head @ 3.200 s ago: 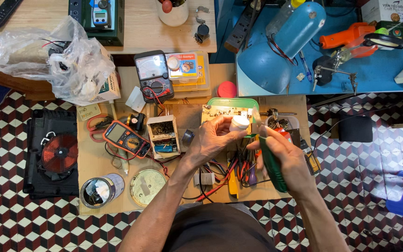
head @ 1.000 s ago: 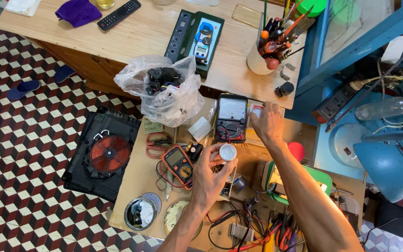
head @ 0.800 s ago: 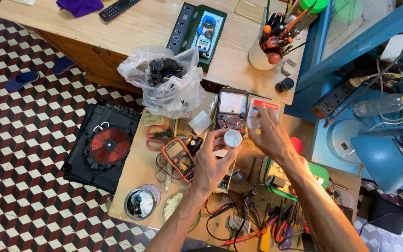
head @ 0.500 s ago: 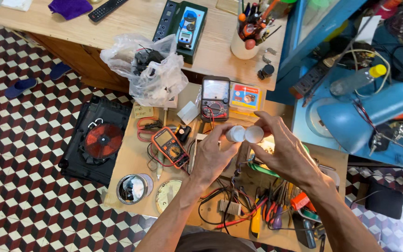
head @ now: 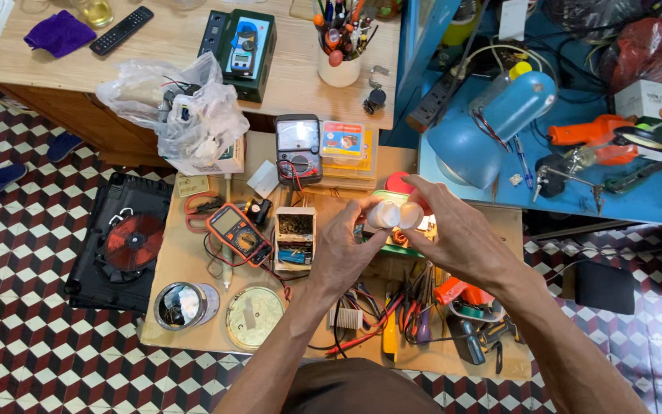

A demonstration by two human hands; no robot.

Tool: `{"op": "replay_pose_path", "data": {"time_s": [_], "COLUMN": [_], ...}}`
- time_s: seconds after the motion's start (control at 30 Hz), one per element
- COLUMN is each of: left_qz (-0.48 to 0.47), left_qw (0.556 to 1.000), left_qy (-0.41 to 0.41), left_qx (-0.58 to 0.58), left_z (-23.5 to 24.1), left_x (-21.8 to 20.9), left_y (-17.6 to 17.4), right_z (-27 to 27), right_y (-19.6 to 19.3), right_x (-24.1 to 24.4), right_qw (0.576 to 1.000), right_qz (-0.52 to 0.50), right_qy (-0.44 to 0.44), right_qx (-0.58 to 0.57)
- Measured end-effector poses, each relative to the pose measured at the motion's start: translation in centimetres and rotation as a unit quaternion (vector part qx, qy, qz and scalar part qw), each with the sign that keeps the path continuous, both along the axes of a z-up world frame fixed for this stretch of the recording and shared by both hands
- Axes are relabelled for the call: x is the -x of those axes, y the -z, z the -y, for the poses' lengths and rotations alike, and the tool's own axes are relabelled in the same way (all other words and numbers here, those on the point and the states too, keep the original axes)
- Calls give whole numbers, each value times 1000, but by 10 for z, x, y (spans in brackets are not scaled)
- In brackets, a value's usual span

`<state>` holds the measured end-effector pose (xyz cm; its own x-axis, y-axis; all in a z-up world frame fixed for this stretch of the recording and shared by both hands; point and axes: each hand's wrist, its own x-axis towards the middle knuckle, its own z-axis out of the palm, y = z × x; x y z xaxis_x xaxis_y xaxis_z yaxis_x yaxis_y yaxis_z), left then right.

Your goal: The person works on a circuit board, using a screwdriver to remove a heatsink and then reattaching it. They also handle a small white cylindrical component and a green plastic container lid, placing items on the workbench.

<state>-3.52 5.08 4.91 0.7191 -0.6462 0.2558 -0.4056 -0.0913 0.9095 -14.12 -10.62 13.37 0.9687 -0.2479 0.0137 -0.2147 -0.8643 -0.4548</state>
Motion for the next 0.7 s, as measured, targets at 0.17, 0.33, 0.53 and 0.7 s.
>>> {"op": "replay_pose_path", "data": {"time_s": [0.17,0.33,0.53,0.7], "left_qz": [72,81,-111,-86], "left_qw": [995,988,975,982], "left_qy": [54,129,189,166], "left_qx": [45,-9,25,31], "left_z": [9,11,18,17], "left_x": [14,21,32,44], "left_y": [-7,-16,-17,-4], "right_z": [9,24,39,43], "right_y": [-4,-1,16,32], "right_x": [24,49,74,76], "right_qw": [997,986,942,927], "right_qz": [13,-50,-24,-4], "right_qy": [29,69,94,91], "right_qx": [-75,-141,-323,-364]}}
